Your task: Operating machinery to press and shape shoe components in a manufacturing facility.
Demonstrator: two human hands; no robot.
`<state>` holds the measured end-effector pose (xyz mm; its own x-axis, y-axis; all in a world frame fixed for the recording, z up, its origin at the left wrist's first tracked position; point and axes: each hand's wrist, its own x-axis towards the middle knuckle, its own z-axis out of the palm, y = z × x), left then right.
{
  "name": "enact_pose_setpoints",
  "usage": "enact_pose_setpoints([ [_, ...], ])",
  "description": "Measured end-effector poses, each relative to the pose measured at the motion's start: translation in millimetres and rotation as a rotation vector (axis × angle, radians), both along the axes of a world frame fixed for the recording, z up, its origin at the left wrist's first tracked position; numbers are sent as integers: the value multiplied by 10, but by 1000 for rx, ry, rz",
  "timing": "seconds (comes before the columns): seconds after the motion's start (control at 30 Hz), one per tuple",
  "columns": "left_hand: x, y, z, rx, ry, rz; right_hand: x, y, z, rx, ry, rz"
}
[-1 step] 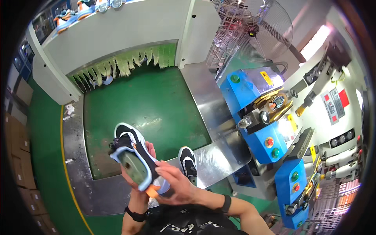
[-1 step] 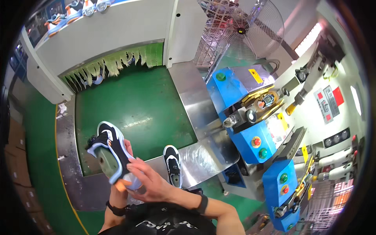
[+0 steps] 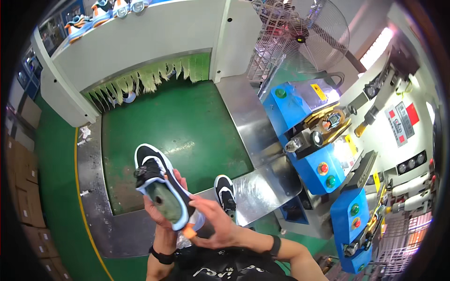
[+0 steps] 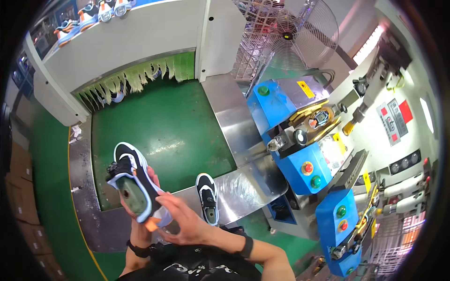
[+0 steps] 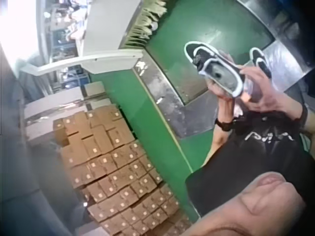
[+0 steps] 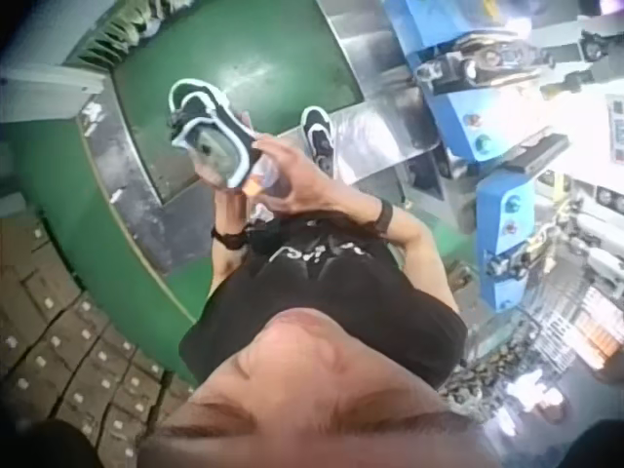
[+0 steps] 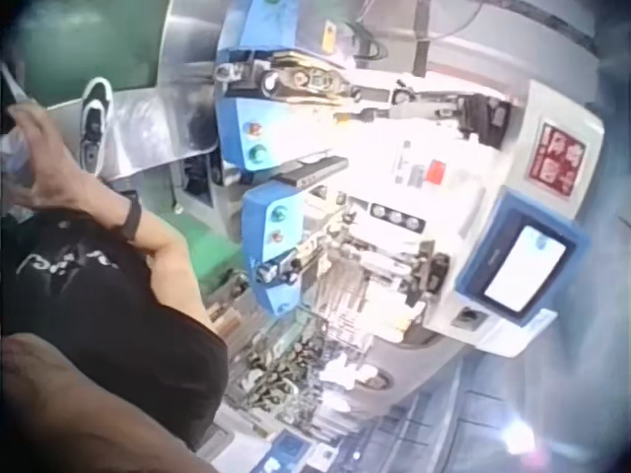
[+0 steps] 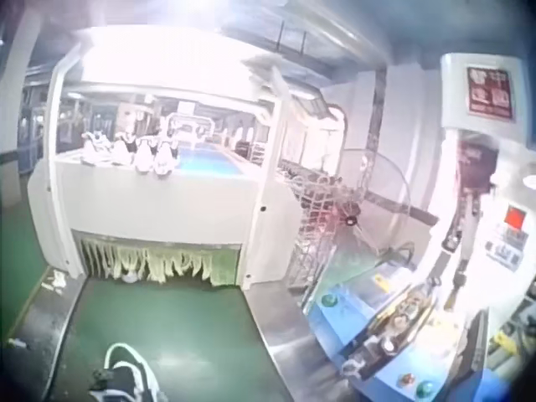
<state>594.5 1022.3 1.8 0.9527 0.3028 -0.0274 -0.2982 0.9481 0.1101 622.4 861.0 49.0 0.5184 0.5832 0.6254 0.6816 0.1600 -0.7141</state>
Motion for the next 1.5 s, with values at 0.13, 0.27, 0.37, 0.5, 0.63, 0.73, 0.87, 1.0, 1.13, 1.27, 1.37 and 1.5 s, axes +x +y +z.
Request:
enact_pose_setpoints([
  [0.13,-79,-393,142,24,-27,-290,-141,-507,257,-119,297,-58],
  [0.27,-72,-993,266,-94,200,-387,-250,-1087,475,-120,108,-161],
  [0.37,-45,-1310,383,42,266,-470,-299,-1528,581,-106,224,-190],
  [0.5,-61,-1615,504,161,347,-567,-277,-1977,607,-37,273,-162],
  [0.63,-60,-1846,578,302,422,-620,-126,-2135,613,97,472,-363],
  [0.73,-49,-1970,589,477,377,-664,-2,-2172,580,7,485,-496],
  [0.87,-27,-2092,541,543,381,-745,102,-2297,470,-1,535,-672],
  [1.0,-27,-2223,466,553,438,-784,80,-2542,318,-72,565,-666],
  [1.13,-9,-2381,446,597,443,-789,-82,-2799,218,100,730,-465],
  [1.27,69,-2661,464,834,357,-623,-295,-3046,225,-128,903,-201],
  [1.37,157,-3035,432,924,192,-580,-351,-3290,278,-460,1249,-132],
  [1.5,332,-3445,302,855,275,-618,-251,-3595,198,-17,716,-589],
])
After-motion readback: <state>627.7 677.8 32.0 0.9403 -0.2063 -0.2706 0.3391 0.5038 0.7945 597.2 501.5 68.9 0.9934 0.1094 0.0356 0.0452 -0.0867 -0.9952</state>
